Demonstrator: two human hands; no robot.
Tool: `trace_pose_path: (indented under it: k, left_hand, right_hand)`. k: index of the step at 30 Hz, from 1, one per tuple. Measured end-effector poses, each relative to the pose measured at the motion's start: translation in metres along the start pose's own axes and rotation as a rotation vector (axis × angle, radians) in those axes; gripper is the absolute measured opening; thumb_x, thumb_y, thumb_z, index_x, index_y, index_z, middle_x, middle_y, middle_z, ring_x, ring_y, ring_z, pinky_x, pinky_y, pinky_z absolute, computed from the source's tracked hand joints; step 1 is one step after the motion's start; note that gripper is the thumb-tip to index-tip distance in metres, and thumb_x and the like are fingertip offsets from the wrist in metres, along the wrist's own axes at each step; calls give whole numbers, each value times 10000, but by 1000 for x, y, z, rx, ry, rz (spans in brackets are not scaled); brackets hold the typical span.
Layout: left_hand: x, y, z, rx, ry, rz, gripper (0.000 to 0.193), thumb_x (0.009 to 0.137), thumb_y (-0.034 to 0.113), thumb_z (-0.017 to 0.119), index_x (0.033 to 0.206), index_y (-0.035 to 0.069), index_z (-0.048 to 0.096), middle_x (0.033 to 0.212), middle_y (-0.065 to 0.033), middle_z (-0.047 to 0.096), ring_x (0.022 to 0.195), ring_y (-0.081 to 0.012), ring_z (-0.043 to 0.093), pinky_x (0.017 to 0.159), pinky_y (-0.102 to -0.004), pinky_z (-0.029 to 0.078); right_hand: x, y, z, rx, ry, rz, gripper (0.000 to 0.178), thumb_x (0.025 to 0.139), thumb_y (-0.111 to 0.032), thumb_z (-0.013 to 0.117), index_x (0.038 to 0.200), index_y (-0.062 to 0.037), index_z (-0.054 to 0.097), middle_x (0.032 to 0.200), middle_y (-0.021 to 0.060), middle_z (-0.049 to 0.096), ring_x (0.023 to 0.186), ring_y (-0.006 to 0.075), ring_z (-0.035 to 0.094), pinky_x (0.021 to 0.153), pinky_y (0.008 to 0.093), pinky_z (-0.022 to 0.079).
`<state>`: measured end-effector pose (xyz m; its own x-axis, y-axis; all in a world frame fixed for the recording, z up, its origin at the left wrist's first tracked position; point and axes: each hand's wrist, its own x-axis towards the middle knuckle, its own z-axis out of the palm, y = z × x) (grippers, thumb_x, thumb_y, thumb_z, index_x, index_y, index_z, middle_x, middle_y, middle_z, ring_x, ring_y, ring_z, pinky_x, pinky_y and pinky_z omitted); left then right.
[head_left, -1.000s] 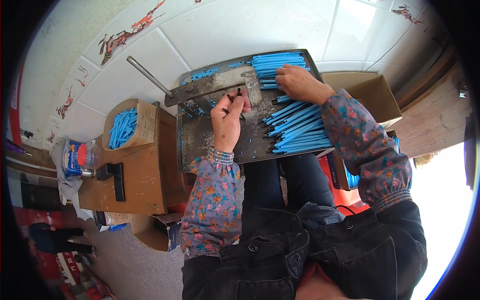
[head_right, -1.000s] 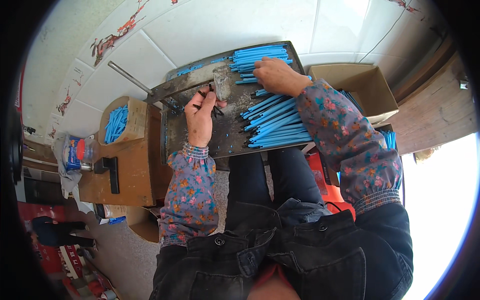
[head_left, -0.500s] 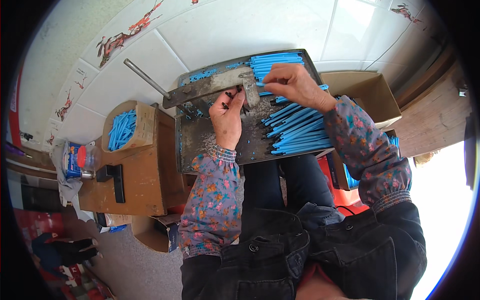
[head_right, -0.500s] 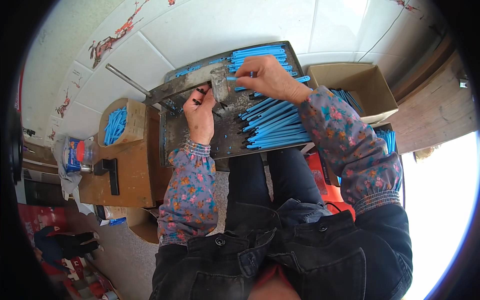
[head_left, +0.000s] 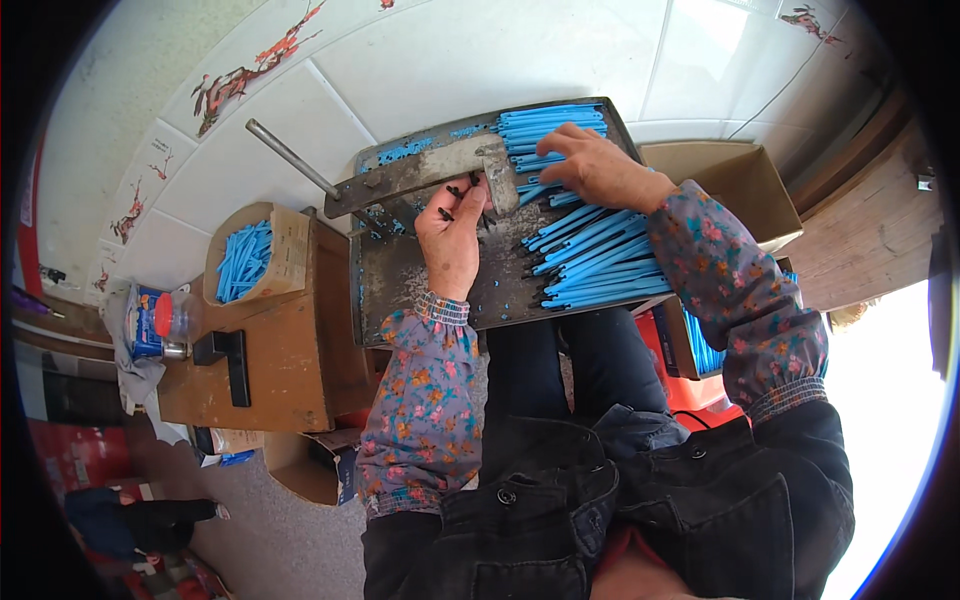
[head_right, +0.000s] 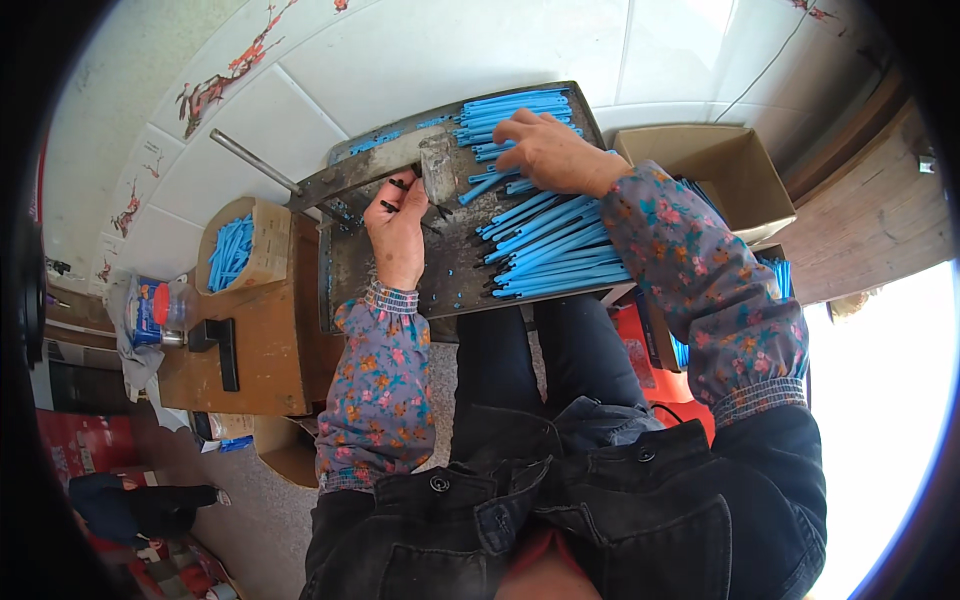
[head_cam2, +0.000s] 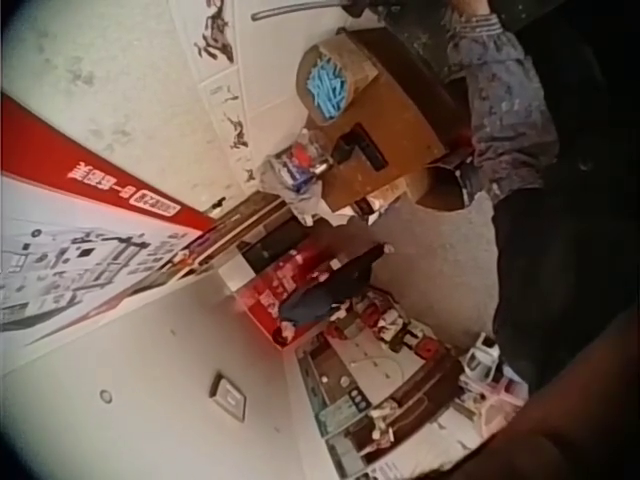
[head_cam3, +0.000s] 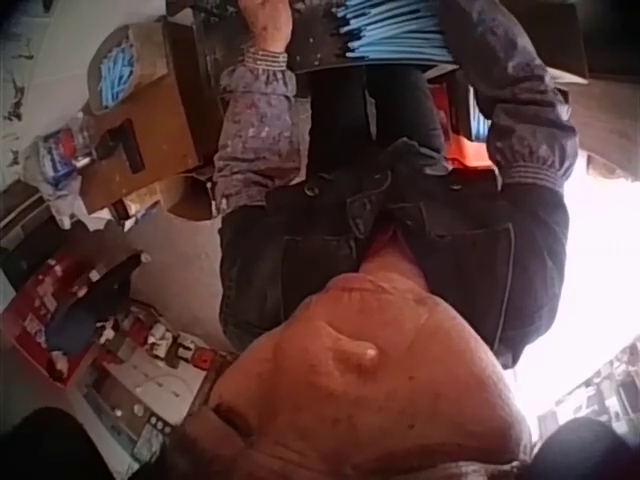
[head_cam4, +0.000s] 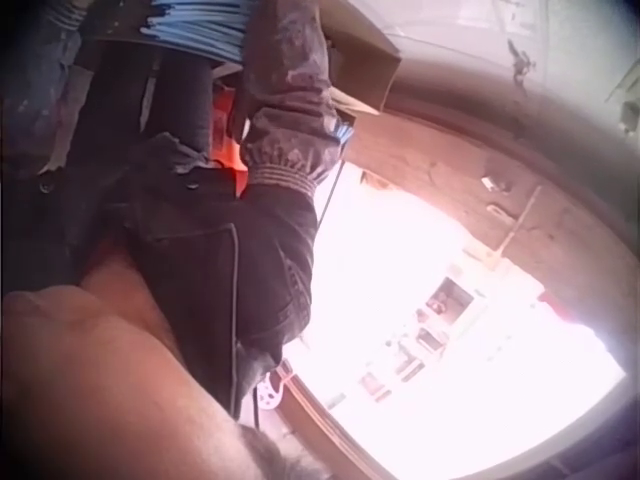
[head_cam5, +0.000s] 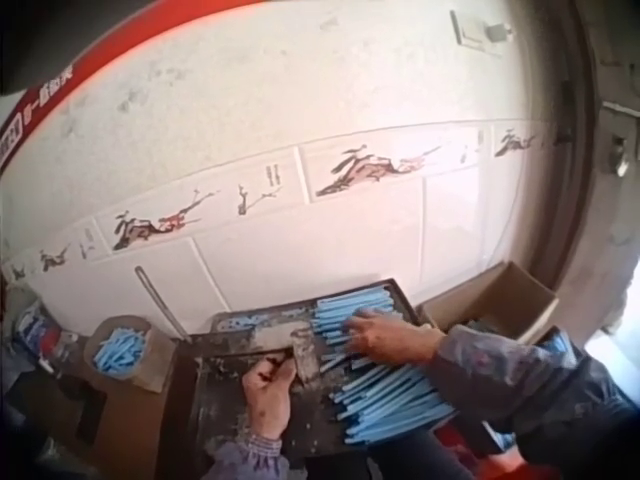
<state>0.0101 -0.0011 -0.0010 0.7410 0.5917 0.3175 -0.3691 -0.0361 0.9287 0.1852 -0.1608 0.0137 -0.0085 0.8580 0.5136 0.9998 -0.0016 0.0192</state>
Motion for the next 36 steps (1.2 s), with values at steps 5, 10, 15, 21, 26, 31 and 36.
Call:
trace_pose_path:
  k: [5, 10, 15, 21, 26, 31, 36]
  left_hand:
    - [-3, -2, -4, -8, 4, -13, 154, 903, 74, 612, 996, -47, 631, 849, -18, 637, 772, -78, 563, 718, -230, 463]
    - [-1, -4, -1, -22, -13, -12, 154, 900, 71, 615, 997, -47, 632, 844, -15, 635, 762, -73, 559, 702, -219, 450]
    - [-4, 4, 1, -105, 65, -56, 159, 894, 65, 620, 1008, -45, 636, 830, -10, 631, 730, -67, 546, 672, -206, 433]
    - [1, -5, 2, -49, 22, -31, 144, 894, 45, 608, 1003, -44, 636, 814, -13, 632, 717, -64, 544, 660, -210, 437]
    - [0, 0, 2, -17, -8, 2, 131, 894, 40, 603, 987, -46, 634, 795, -12, 632, 720, -61, 544, 660, -210, 438]
    - [-1, -1, 1, 22, -40, 17, 140, 905, 74, 602, 979, -40, 635, 773, -4, 628, 709, -59, 531, 654, -205, 426]
    - [-1, -3, -3, 137, -30, 13, 162, 927, 122, 585, 981, -22, 636, 750, 5, 615, 686, -59, 515, 646, -206, 418]
  right_hand:
    - [7, -11, 1, 77, -103, 10, 221, 691, 0, 663, 892, -88, 692, 960, 48, 577, 988, 255, 522, 805, 359, 480]
    - [16, -21, 10, 69, -243, 8, 138, 722, -14, 639, 852, -52, 664, 888, 70, 554, 932, 264, 523, 762, 366, 472]
    - [17, -22, -4, 172, 43, 38, 49, 792, -52, 629, 821, -17, 645, 813, 67, 568, 779, 223, 558, 647, 346, 466]
    - [31, -50, -15, 911, 89, 531, 122, 777, -130, 684, 820, -17, 668, 721, 56, 617, 594, 176, 541, 553, 323, 458]
    - [29, -44, -17, 1431, -130, 892, 110, 830, -99, 658, 867, 4, 653, 660, 8, 580, 582, 91, 496, 538, 261, 422]
    - [37, -35, -17, 841, -56, 467, 99, 846, -93, 657, 838, 5, 653, 668, -9, 573, 615, 63, 493, 562, 229, 422]
    - [36, -24, -22, 769, -62, 334, 128, 830, -107, 679, 804, 14, 648, 671, 2, 582, 621, 59, 484, 570, 227, 422]
